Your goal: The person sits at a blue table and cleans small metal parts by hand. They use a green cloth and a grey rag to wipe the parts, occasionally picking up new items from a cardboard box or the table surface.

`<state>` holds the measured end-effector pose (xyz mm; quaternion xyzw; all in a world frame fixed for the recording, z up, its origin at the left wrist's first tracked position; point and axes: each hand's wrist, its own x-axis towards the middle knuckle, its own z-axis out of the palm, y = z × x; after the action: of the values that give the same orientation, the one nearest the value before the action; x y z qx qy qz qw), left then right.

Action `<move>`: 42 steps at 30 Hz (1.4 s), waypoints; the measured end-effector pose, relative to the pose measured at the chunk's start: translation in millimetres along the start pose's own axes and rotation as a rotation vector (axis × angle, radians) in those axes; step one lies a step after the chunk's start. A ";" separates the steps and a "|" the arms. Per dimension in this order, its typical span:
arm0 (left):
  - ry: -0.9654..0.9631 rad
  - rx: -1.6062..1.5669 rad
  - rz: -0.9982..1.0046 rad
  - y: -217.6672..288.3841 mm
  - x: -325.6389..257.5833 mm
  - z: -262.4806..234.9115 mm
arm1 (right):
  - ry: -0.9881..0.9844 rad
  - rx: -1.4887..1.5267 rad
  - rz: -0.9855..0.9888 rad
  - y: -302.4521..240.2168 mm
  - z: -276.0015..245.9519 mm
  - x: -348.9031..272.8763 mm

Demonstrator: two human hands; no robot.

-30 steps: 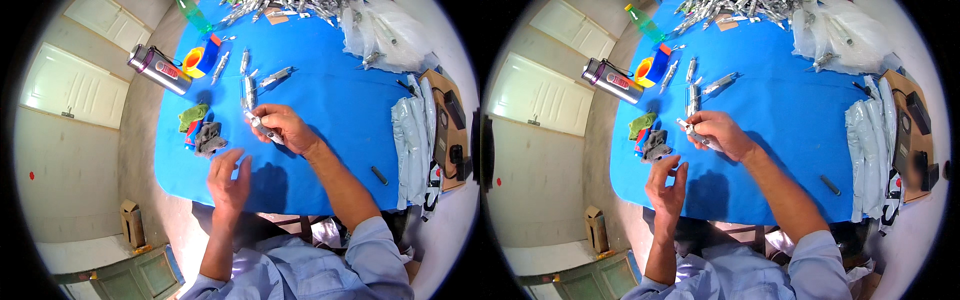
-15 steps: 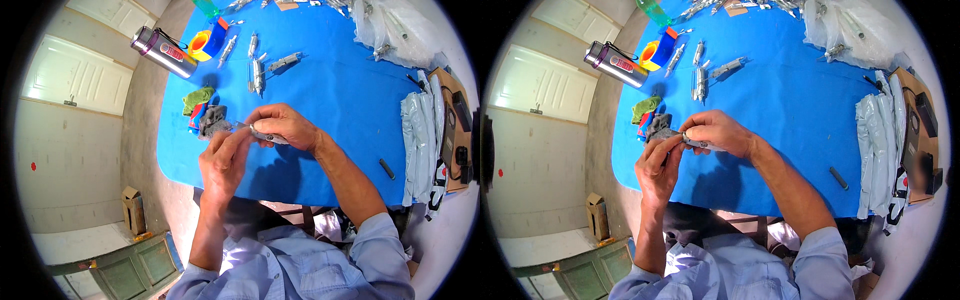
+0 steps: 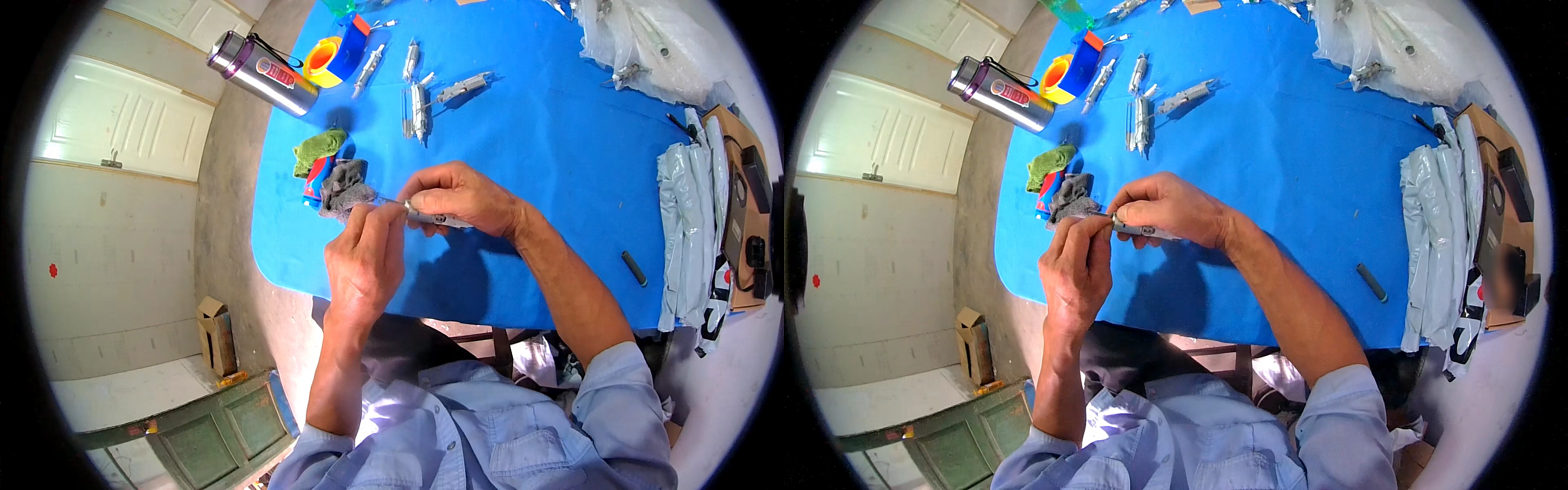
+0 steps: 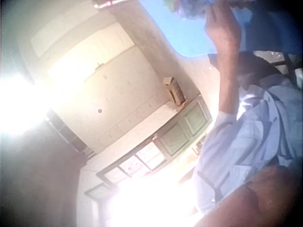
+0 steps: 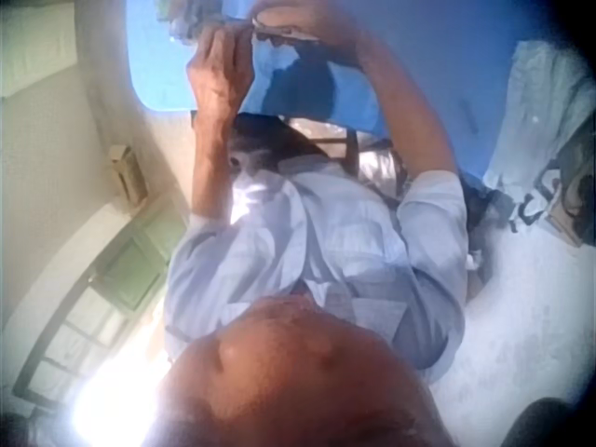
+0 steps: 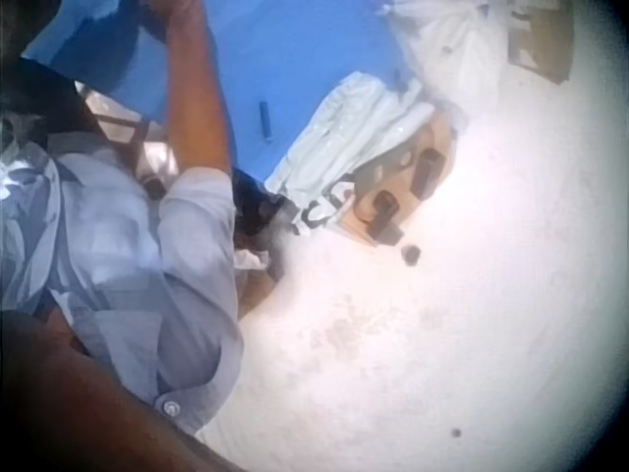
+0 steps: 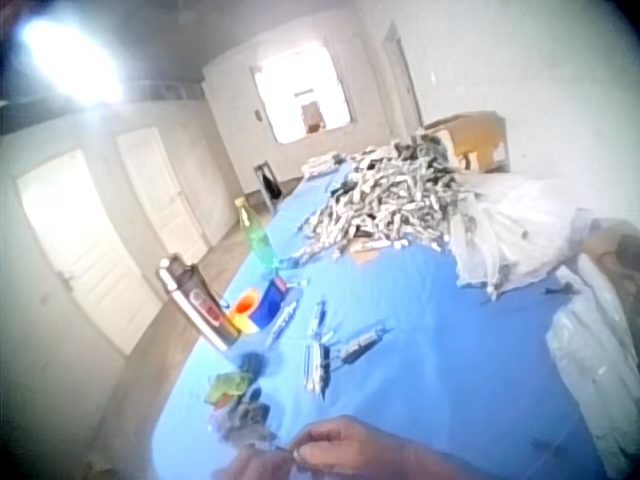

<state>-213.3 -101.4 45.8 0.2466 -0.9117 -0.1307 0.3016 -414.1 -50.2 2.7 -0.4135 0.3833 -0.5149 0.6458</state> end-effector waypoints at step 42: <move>-0.044 -0.037 0.005 -16.9 3.8 -4.1 | -0.007 -0.076 0.037 6.0 -3.7 2.3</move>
<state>-207.2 -118.1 44.3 0.2359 -0.9161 -0.1524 0.2862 -415.0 -52.1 -4.4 -0.4321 0.4080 -0.4865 0.6404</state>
